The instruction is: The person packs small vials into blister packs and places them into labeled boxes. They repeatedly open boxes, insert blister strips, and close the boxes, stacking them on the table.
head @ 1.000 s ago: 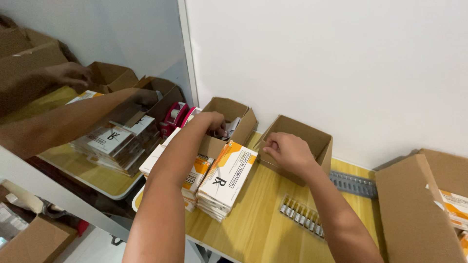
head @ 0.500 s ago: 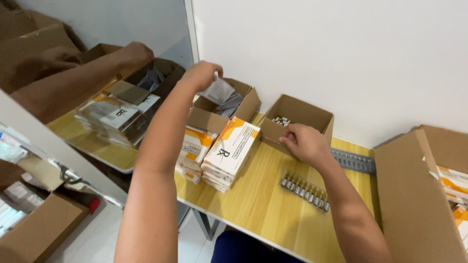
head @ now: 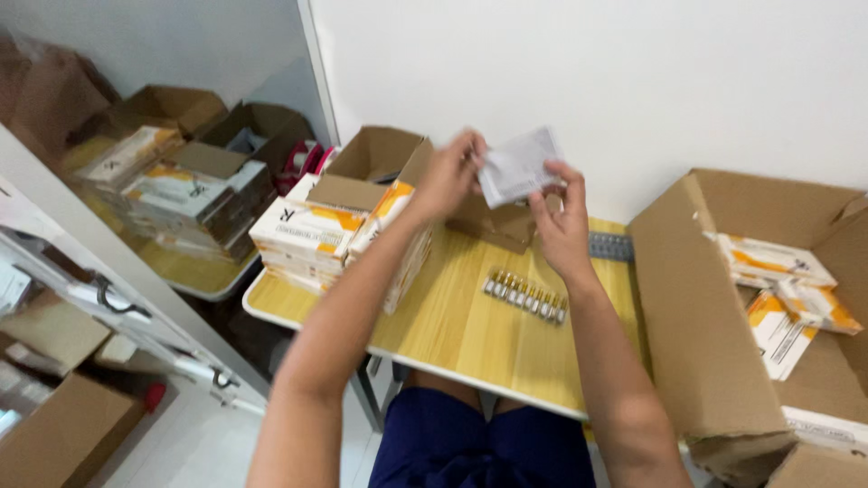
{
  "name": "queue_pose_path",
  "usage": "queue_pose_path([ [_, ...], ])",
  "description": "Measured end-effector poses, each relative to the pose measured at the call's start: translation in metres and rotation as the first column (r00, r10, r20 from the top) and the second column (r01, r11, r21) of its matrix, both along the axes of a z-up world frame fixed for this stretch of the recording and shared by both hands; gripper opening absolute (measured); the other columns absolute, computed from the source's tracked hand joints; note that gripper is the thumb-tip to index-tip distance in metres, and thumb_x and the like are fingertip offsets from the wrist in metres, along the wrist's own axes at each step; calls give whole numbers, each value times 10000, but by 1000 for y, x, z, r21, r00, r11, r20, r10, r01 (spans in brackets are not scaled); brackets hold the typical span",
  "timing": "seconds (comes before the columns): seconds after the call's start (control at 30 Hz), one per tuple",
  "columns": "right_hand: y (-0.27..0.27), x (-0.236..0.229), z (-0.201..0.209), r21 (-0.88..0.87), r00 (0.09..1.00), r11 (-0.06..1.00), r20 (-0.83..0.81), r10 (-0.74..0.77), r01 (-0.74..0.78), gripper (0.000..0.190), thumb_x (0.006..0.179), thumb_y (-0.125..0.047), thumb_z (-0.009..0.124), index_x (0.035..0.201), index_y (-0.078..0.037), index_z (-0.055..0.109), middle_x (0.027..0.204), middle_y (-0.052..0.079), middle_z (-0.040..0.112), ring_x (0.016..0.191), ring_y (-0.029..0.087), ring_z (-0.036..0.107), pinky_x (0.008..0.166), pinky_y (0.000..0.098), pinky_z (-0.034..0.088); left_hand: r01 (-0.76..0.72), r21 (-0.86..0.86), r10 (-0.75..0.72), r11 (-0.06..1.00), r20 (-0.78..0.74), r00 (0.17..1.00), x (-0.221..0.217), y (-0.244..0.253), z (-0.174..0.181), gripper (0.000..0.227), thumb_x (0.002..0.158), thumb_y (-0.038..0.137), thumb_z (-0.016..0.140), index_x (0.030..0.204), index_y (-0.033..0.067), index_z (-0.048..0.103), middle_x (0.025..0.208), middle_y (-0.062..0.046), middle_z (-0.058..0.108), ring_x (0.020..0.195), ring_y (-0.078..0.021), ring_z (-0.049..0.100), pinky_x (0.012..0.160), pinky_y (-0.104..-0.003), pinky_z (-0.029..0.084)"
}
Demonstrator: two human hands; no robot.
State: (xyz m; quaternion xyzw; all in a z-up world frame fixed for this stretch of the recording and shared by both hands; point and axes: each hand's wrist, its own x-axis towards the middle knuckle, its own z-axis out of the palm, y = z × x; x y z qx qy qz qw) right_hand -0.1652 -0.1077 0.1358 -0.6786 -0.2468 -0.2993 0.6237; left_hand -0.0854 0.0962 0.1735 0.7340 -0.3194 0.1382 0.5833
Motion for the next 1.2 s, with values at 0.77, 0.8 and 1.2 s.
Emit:
queue_pose_path([
  [0.77, -75, -8, -46, -452, 903, 888, -342, -261, 85, 461, 904, -330, 759, 1240, -77, 570, 1005, 86, 658, 880, 193, 625, 784, 321, 547, 73, -388, -216, 919, -339, 916, -2, -69, -130, 746, 838, 120, 617, 1519, 84, 316, 1550, -156, 409, 1387, -322, 497, 1120, -440, 489],
  [0.8, -75, -10, -45, -668, 893, 739, -273, -357, 91, 494, 854, -382, 825, 1178, -60, 637, 1033, 93, 667, 920, 224, 629, 825, 347, 557, 152, -533, -362, 832, -315, 877, 4, -68, -135, 733, 860, 101, 540, 1548, 112, 287, 1598, -141, 381, 1412, -324, 480, 1124, -446, 502],
  [1.2, -65, -22, -58, -822, 849, 570, -316, -424, -21, 514, 792, -291, 833, 1232, -99, 651, 1181, 159, 638, 1105, 351, 624, 933, 441, 513, 288, -65, -295, 955, -236, 926, -23, -67, -124, 721, 804, 246, 803, 1387, 53, 425, 1365, -175, 580, 1286, -287, 601, 1100, -411, 504],
])
